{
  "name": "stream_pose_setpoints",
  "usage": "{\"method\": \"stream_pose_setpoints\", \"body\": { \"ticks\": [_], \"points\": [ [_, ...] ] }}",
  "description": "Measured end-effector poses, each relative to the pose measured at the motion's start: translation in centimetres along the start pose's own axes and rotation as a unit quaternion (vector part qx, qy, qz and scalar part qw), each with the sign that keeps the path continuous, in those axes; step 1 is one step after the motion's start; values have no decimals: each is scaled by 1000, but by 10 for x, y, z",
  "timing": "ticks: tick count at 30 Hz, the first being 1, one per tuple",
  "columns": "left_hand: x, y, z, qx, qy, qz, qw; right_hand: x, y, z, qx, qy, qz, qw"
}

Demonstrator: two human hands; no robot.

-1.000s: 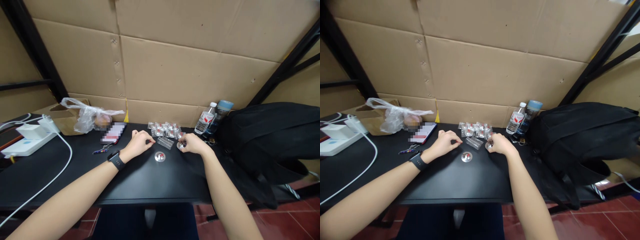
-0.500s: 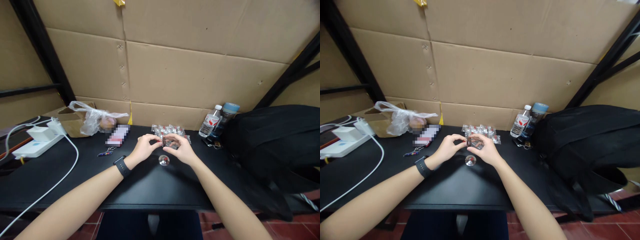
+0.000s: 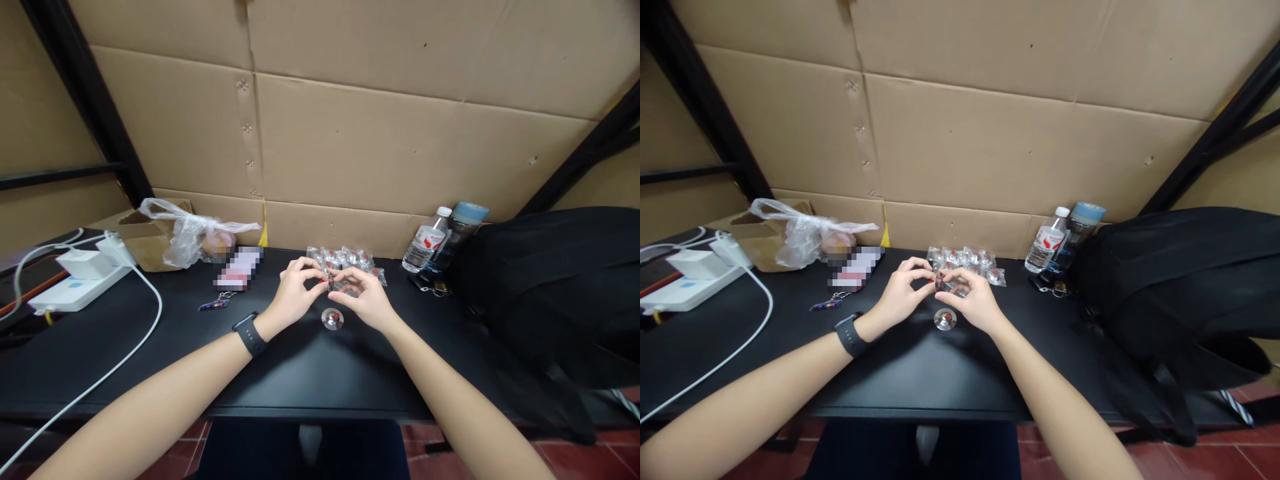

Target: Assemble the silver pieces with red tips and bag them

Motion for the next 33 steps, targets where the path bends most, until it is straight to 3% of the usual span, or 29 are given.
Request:
{"method": "stream_pose_setpoints", "body": {
  "ticks": [4,10,17,23,28,33],
  "points": [
    [3,4,-2,-4,8,-3,1000,-1,4,1,-6,12,-14,1000],
    [4,10,3,-97,18,-17,995,-2,8,4,-16,19,-23,999],
    [5,14,3,-133,18,-48,990,-1,-3,11,147,9,29,989],
    [6,15,1,-151,20,-74,986,0,-9,8,207,5,53,977],
    [5,15,1,-123,-32,-66,990,0,-11,7,207,-19,42,977],
    [4,13,1,-23,-96,-46,994,-1,-14,8,205,-21,40,978]
  ]
}}
Point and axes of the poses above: each hand's wrist, its own x-axis away from the middle knuckle, its own z-axis out of the back of the hand, y = z × x, the point moved 3 cm from there along -x, towards the middle knuckle, and after that the axes turned 5 degrees about -y, right-handed, at the moved point
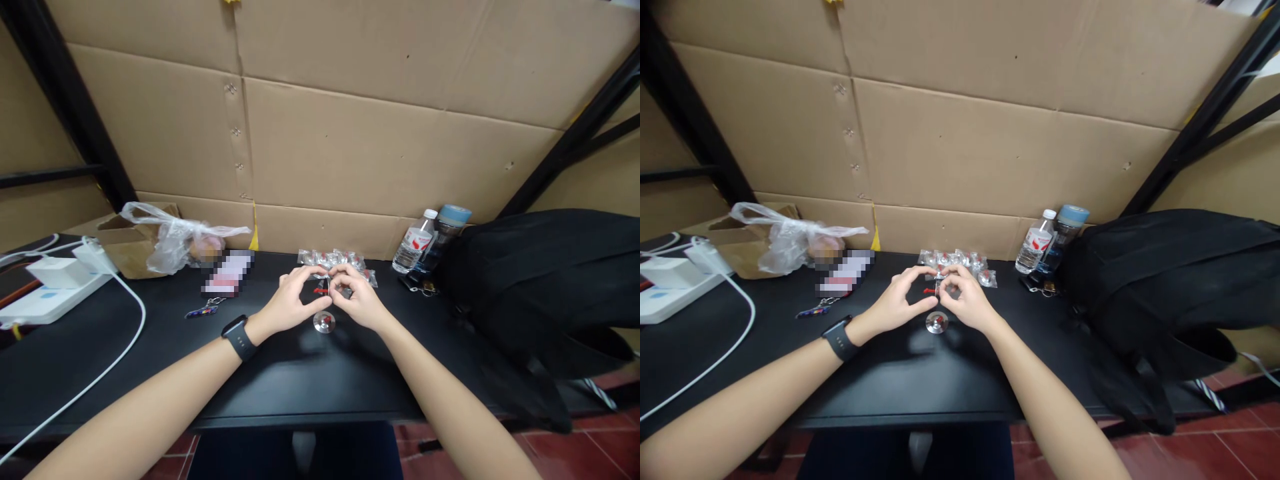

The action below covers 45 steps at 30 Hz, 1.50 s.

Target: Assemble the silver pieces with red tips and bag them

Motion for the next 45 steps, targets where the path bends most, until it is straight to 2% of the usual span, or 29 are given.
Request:
{"method": "stream_pose_setpoints", "body": {
  "ticks": [5,9,12,17,21,24,27,34,37,39,42,45],
  "points": [
    [-1,-5,-4,-4,-30,15,999,0,0,4,28,-19,3,999],
    [-2,-9,-5,-9,-49,41,998,1,4,14,57,-14,5,998],
    [-2,-9,-6,-15,-83,37,996,2,4,23,87,-32,15,996],
    [4,-4,-12,-93,-142,-25,985,7,3,39,141,-101,24,985],
    [9,0,-20,-121,-184,-102,970,12,12,45,155,-200,-14,967],
    [10,3,-23,-146,-188,-126,963,16,18,44,158,-255,-59,952],
    [8,5,-21,-162,-179,-128,962,19,20,42,142,-273,-108,945],
    [5,2,-12,-148,-154,-116,970,21,24,35,119,-321,-129,931],
    [4,-1,-9,-142,-143,-93,975,18,20,35,123,-303,-108,939],
    [2,-2,-6,-130,-122,-67,982,15,14,37,111,-265,-77,955],
    [-1,-5,-1,-102,-75,-10,992,10,5,43,83,-146,-48,985],
    [-4,-7,5,-66,-32,52,996,8,5,47,64,-19,-58,996]
  ]
}}
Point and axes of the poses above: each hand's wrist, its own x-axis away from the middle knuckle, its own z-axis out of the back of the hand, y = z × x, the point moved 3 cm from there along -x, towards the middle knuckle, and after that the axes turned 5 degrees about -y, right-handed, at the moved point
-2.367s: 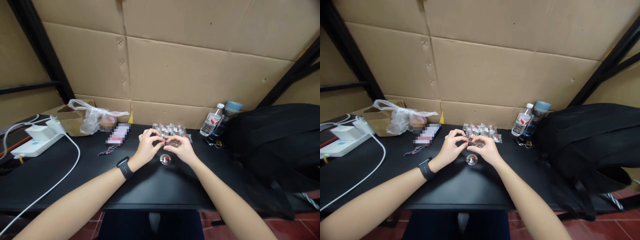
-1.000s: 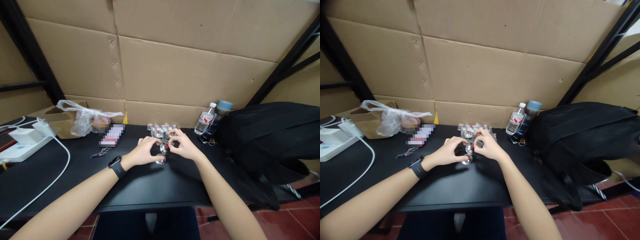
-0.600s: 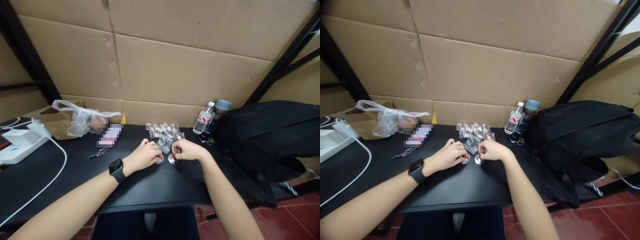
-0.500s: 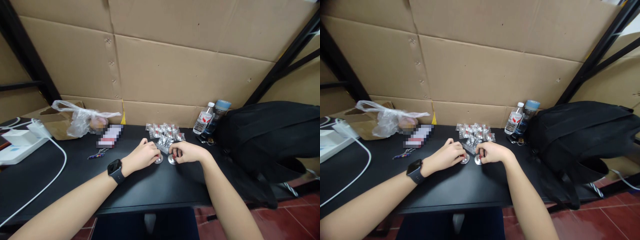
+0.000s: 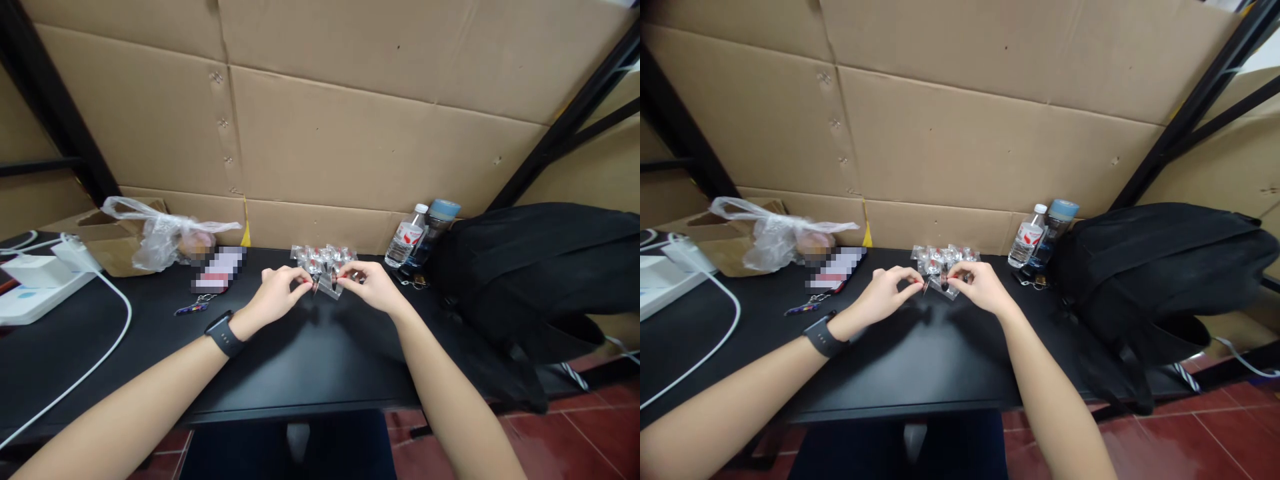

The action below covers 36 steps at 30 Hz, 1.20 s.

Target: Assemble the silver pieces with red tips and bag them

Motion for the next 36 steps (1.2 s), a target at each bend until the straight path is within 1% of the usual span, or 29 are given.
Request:
{"method": "stream_pose_setpoints", "body": {
  "ticks": [2,4,7,10,12,16,19,24,28,31,34,36],
  "points": [
    [-1,-1,2,36,19,24,999,-2,2,-4,-23,39,-9,999],
    [-2,0,3,78,33,31,996,-4,4,-13,-56,48,-10,997],
    [-2,0,0,121,46,23,991,-7,3,-29,-108,40,4,993],
    [-1,-1,-4,129,58,16,990,-9,2,-41,-151,43,22,987],
    [-1,-2,-6,129,65,16,989,-9,4,-46,-202,34,9,979],
    [0,-3,-7,133,69,16,989,-9,9,-53,-319,-5,-38,947],
    [0,-3,-8,136,71,19,988,-8,7,-54,-350,-16,-46,935],
    [-2,-5,-11,164,60,15,984,-7,2,-53,-341,-38,-46,938],
    [-3,-5,-12,174,61,0,983,-7,4,-53,-318,-34,-31,947],
    [-3,-8,-15,138,50,-20,989,-8,6,-47,-279,-11,-24,960],
    [-4,-16,-24,75,8,-18,997,-8,12,-30,-214,36,-39,975],
    [-4,-22,-33,58,-39,-8,998,-8,19,-21,-154,42,-58,986]
  ]
}}
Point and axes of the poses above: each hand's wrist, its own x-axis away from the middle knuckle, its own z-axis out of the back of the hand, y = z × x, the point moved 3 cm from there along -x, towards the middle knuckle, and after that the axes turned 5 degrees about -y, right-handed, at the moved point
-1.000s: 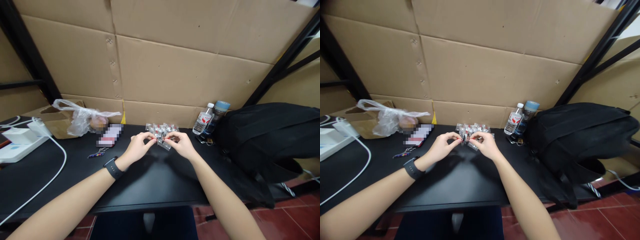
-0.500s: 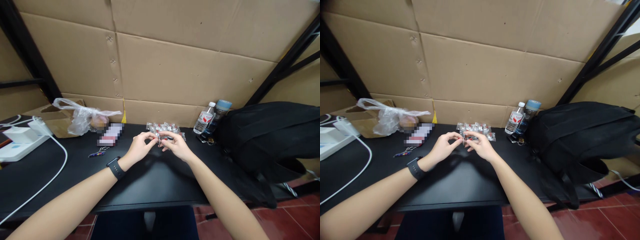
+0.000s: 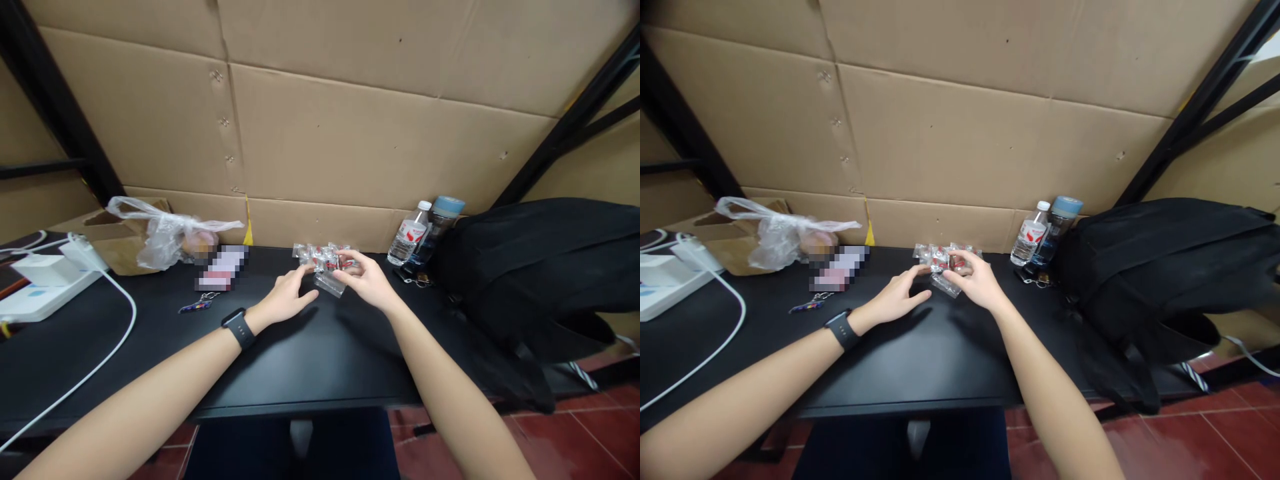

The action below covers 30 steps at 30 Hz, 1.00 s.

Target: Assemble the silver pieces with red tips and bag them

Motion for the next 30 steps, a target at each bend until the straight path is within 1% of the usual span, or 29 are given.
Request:
{"method": "stream_pose_setpoints", "body": {
  "ticks": [2,5,7,11,14,16,20,22,24,27,30],
  "points": [
    [0,-6,-6,13,-40,16,999,-1,8,6,57,-24,-18,998],
    [1,-8,-10,56,-82,16,995,-2,24,6,103,-85,-37,990],
    [3,-5,-10,46,-106,-6,993,-2,31,3,97,-111,-49,988],
    [6,8,-10,-58,-160,-73,983,-3,36,-2,75,-122,-62,988],
    [9,17,-11,-75,-193,-114,972,-3,31,0,118,-125,-41,984],
    [12,21,-9,-77,-208,-133,966,-1,27,4,148,-144,-33,978],
    [17,25,-6,-104,-223,-161,956,6,13,21,201,-199,-45,958],
    [19,27,-5,-120,-220,-170,953,11,6,27,201,-244,-57,947],
    [21,28,-5,-135,-214,-174,952,16,1,29,204,-275,-74,937],
    [23,30,-7,-159,-203,-172,951,20,-5,27,240,-288,-95,922],
    [24,31,-9,-181,-190,-163,951,21,-8,22,276,-292,-99,911]
  ]
}}
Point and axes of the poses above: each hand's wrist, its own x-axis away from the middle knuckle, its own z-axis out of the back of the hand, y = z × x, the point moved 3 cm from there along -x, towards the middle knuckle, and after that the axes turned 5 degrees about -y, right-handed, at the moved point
